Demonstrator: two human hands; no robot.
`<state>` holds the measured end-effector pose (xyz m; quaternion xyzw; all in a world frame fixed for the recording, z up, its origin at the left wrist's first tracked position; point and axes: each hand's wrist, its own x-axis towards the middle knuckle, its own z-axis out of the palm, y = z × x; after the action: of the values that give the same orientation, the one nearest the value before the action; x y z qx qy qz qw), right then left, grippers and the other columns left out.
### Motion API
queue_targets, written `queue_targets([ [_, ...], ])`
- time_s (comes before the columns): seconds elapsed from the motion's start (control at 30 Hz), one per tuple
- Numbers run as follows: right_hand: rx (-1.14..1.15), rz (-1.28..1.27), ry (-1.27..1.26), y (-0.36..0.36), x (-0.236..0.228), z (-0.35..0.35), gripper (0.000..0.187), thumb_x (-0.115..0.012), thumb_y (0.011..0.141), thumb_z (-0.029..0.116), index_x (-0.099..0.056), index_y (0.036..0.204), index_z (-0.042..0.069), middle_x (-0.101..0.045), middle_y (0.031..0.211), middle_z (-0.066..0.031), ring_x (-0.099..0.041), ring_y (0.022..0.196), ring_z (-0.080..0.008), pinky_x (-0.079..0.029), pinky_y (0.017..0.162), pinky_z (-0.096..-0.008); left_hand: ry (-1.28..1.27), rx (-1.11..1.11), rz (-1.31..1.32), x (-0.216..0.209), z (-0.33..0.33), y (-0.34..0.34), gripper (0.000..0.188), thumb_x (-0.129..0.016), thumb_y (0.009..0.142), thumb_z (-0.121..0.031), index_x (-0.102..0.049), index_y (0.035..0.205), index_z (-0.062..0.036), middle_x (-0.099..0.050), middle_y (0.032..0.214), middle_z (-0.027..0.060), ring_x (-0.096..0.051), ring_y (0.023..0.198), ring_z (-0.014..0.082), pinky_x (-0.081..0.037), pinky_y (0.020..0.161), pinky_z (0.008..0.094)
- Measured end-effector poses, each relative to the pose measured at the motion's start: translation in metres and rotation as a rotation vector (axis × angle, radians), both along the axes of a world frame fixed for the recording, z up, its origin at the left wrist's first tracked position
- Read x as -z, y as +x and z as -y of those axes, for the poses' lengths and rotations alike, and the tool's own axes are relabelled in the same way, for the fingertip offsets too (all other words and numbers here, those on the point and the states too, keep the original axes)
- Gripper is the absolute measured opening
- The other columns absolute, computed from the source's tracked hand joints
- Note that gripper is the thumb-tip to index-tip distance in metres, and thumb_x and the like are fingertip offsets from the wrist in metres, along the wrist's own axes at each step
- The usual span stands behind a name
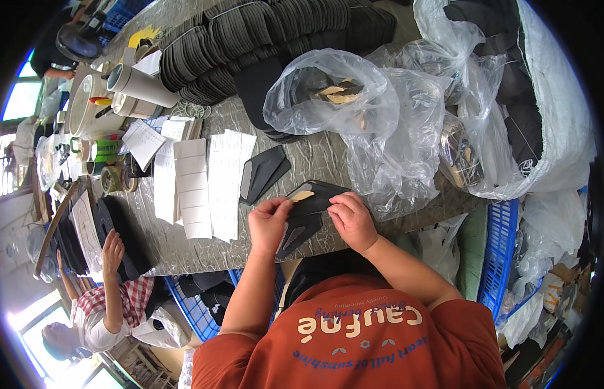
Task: Sorting shoe upper components, inserting wooden pegs, and placing them into plastic bags.
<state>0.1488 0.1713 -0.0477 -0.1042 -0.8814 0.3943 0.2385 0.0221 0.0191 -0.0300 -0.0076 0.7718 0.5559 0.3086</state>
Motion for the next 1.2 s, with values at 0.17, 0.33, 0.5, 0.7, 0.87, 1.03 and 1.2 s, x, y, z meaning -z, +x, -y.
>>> queue_targets([
  [0.17, -0.061, 0.004, 0.002, -0.003, -0.005, -0.001, 0.023, -0.067, 0.067, 0.001, -0.056, 0.086, 0.005, -0.054, 0.097, -0.0097, -0.052, 0.091, -0.0293, -0.045, 0.079, -0.0373, -0.008, -0.118, -0.149, -0.005, 0.033, -0.013, 0.01, -0.064, 0.08, -0.005, -0.064, 0.086, 0.0022, -0.061, 0.07, 0.0015, -0.053, 0.062, 0.0058, -0.042, 0.057, 0.0186],
  [0.33, -0.072, 0.173, 0.095, -0.014, -0.015, -0.005, 0.038, -0.07, 0.063, 0.004, -0.054, 0.098, 0.005, -0.05, 0.105, -0.0118, -0.047, 0.1, -0.0311, -0.041, 0.085, -0.0394, -0.08, -0.128, -0.174, -0.004, 0.059, -0.009, 0.01, -0.064, 0.08, -0.006, -0.064, 0.086, 0.0031, -0.063, 0.074, 0.0037, -0.055, 0.065, 0.0073, -0.044, 0.062, 0.02],
  [0.5, -0.103, 0.235, -0.019, -0.022, -0.019, -0.007, 0.047, -0.072, 0.061, 0.004, -0.052, 0.103, 0.005, -0.048, 0.106, -0.0115, -0.045, 0.1, -0.0313, -0.041, 0.087, -0.0393, -0.248, -0.045, -0.262, 0.007, 0.071, -0.002, 0.013, -0.064, 0.081, -0.007, -0.064, 0.088, 0.0039, -0.064, 0.076, 0.0043, -0.056, 0.069, 0.0083, -0.045, 0.065, 0.0209],
  [0.7, -0.142, 0.205, -0.006, -0.026, -0.017, -0.012, 0.041, -0.072, 0.061, 0.002, -0.055, 0.098, 0.004, -0.051, 0.103, -0.0138, -0.05, 0.101, -0.0332, -0.042, 0.087, -0.0394, -0.351, 0.035, -0.403, -0.003, 0.069, -0.002, 0.012, -0.062, 0.08, -0.01, -0.065, 0.085, 0.0004, -0.064, 0.081, 0.0151, -0.063, 0.072, 0.0241, -0.048, 0.067, 0.03],
  [0.87, -0.16, 0.184, -0.033, -0.033, -0.031, -0.011, 0.04, -0.072, 0.06, 0.0, -0.054, 0.096, 0.003, -0.05, 0.102, -0.0134, -0.049, 0.1, -0.0331, -0.042, 0.086, -0.04, -0.395, 0.089, -0.583, -0.01, 0.072, -0.004, 0.012, -0.058, 0.082, -0.01, -0.064, 0.083, -0.0004, -0.062, 0.084, 0.0139, -0.061, 0.074, 0.0288, -0.048, 0.066, 0.0328],
  [1.03, -0.109, 0.103, -0.07, -0.042, -0.032, -0.02, 0.041, -0.072, 0.06, 0.0, -0.054, 0.096, 0.005, -0.05, 0.103, -0.0132, -0.049, 0.101, -0.0333, -0.042, 0.086, -0.0398, -0.453, 0.042, -0.605, -0.021, 0.072, -0.013, 0.01, -0.059, 0.081, -0.009, -0.064, 0.084, -0.0013, -0.061, 0.084, 0.0123, -0.06, 0.071, 0.0265, -0.048, 0.063, 0.0322],
  [1.2, -0.014, 0.166, 0.036, -0.057, -0.026, -0.031, 0.036, -0.071, 0.064, 0.0, -0.055, 0.096, 0.004, -0.051, 0.105, -0.0142, -0.049, 0.102, -0.0339, -0.042, 0.086, -0.0398, -0.288, 0.092, -0.756, -0.034, 0.041, -0.032, 0.005, -0.061, 0.078, -0.002, -0.062, 0.082, 0.0, -0.06, 0.081, 0.0124, -0.058, 0.068, 0.0247, -0.048, 0.06, 0.031],
])
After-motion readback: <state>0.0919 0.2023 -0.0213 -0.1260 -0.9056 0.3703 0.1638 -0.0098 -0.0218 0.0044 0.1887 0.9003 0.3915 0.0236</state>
